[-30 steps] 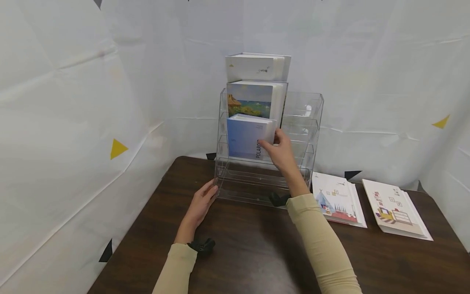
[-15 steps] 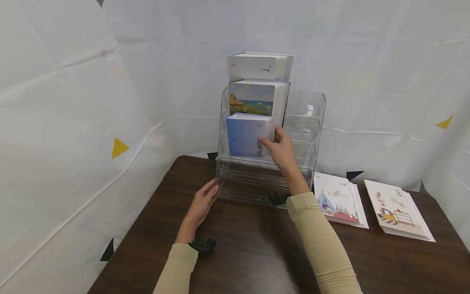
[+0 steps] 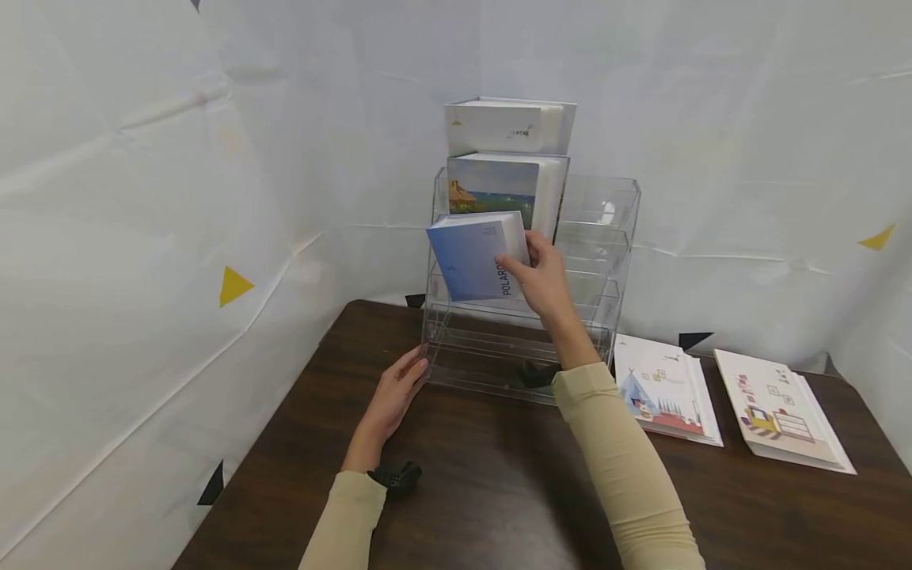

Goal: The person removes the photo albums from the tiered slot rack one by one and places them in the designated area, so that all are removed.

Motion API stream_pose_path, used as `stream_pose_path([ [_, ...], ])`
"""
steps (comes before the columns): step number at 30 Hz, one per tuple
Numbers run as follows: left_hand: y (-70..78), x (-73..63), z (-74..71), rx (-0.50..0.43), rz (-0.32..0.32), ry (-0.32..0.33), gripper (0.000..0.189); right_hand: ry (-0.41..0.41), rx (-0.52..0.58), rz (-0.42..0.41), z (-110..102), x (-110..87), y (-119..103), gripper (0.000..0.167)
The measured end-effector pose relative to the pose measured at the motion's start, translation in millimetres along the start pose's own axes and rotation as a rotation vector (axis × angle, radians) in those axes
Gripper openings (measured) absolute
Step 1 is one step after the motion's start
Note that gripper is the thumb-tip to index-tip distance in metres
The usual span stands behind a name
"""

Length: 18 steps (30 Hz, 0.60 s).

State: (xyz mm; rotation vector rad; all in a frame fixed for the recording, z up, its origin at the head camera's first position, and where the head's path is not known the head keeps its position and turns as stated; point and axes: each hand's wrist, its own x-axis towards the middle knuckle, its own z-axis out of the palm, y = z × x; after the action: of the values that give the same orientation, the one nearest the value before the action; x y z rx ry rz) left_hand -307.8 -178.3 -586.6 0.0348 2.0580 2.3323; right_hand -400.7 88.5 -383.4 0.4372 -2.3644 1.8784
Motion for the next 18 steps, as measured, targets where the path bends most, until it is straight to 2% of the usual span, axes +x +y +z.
stream_pose_path([
  [11, 1.5, -2.1, 0.4, -0.012, -0.006, -0.011, 0.061, 0.015, 0.053, -0.015, 6, 3.3, -8, 0.056],
  [18, 0.1, -1.4, 4.0, -0.017, -0.021, -0.026, 0.061, 0.048, 0.080, -0.008, 0, -2.0, -15, 0.056],
])
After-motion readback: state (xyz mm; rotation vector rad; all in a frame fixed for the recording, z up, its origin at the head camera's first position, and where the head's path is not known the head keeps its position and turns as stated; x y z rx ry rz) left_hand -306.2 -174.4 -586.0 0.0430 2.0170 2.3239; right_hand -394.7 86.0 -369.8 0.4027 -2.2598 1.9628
